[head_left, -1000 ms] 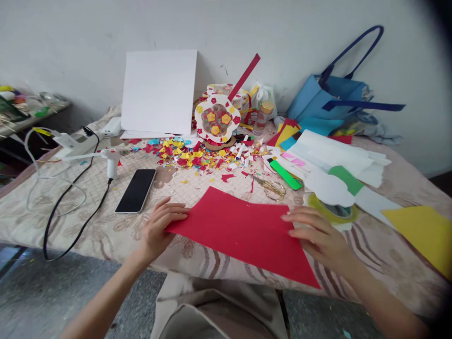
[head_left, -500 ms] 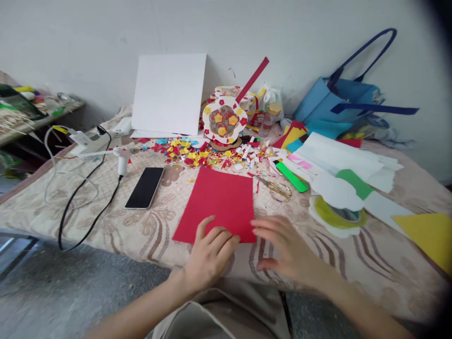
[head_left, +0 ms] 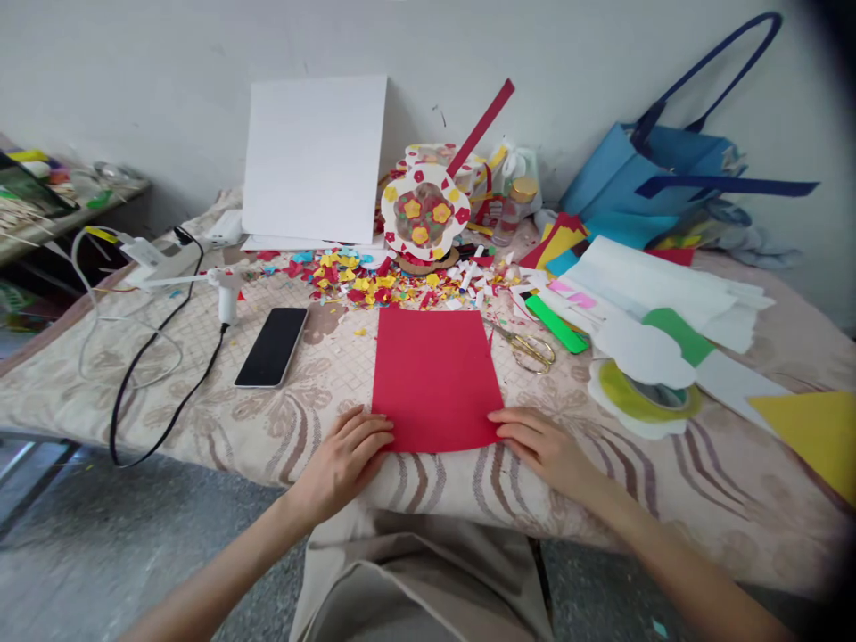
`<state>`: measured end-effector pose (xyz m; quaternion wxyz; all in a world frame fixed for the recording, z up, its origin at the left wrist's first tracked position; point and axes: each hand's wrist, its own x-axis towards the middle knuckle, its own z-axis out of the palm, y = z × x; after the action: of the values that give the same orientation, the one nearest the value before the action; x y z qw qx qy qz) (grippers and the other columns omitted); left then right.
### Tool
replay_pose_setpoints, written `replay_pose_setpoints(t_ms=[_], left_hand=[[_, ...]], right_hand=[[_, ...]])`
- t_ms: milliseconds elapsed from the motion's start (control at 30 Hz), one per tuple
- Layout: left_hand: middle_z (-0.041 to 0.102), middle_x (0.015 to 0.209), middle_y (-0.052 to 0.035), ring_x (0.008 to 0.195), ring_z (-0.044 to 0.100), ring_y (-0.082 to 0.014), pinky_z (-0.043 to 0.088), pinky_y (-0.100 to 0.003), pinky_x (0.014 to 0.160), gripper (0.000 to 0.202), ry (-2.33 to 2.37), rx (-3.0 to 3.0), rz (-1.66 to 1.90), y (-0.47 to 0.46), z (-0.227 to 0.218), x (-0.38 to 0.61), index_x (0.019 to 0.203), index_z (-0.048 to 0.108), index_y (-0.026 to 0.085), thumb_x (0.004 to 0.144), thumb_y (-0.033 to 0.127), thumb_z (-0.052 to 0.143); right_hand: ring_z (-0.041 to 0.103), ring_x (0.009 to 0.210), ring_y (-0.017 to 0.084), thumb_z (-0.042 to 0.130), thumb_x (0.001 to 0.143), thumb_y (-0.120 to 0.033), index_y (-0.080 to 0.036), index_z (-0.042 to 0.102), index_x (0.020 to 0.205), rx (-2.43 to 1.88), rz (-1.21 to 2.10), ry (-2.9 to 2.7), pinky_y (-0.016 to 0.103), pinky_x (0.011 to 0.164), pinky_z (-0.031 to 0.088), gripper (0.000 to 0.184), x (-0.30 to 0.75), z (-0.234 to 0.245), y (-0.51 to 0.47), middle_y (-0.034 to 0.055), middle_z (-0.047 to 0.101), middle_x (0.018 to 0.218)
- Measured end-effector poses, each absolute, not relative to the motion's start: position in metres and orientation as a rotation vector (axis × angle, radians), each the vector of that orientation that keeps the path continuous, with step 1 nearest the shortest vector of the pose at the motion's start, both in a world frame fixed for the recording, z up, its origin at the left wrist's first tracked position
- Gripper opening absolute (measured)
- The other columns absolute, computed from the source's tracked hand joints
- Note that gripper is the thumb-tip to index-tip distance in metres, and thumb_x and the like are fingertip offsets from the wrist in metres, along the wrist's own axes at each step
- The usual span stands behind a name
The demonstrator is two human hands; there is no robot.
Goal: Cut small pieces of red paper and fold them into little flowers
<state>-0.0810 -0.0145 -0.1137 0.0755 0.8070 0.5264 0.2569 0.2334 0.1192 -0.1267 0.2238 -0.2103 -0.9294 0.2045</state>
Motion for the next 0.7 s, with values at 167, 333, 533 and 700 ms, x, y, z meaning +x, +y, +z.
replay_pose_setpoints(t_ms=[167,333,533,700], left_hand=[[0.064,0.103,-0.0081,0.102,0.058,-0.0186,0.046,-0.038,0.092,0.013,1.685,2.071,0.993,-0.011,-0.115,-0.080,0.090,0.060,0.018,0.085,0.014,0.049],[0.062,0.094,-0.0074,0.093,0.057,-0.0186,0.047,-0.036,0.084,0.012,1.863,1.834,1.081,-0.002,-0.111,-0.075,0.072,0.058,0.017,0.083,0.019,0.054],[0.061,0.086,-0.0044,0.086,0.055,-0.0185,0.045,-0.037,0.079,0.017,2.015,1.860,1.047,0.006,-0.115,-0.079,0.061,0.055,0.017,0.077,0.020,0.059],[0.060,0.085,-0.0031,0.085,0.054,-0.0185,0.043,-0.037,0.080,0.017,2.053,1.882,0.990,0.009,-0.117,-0.080,0.060,0.052,0.018,0.074,0.018,0.061]], right_hand=[[0.059,0.093,0.018,0.048,0.089,-0.017,-0.020,0.059,0.087,-0.815,0.761,-2.475,0.034,0.078,0.051,0.012,0.218,-0.113,0.122,0.0075,0.060,0.102],[0.057,0.080,0.017,0.050,0.088,-0.023,-0.019,0.055,0.079,-0.973,0.754,-2.414,0.031,0.070,0.049,0.012,0.209,-0.108,0.128,0.0059,0.056,0.090],[0.055,0.074,0.016,0.053,0.085,-0.022,-0.019,0.049,0.070,-1.032,0.698,-2.435,0.029,0.065,0.047,0.016,0.206,-0.113,0.132,0.0043,0.054,0.085],[0.055,0.078,0.017,0.051,0.087,-0.022,-0.019,0.050,0.074,-1.061,0.683,-2.431,0.030,0.068,0.048,0.014,0.206,-0.113,0.128,0.0049,0.053,0.087]])
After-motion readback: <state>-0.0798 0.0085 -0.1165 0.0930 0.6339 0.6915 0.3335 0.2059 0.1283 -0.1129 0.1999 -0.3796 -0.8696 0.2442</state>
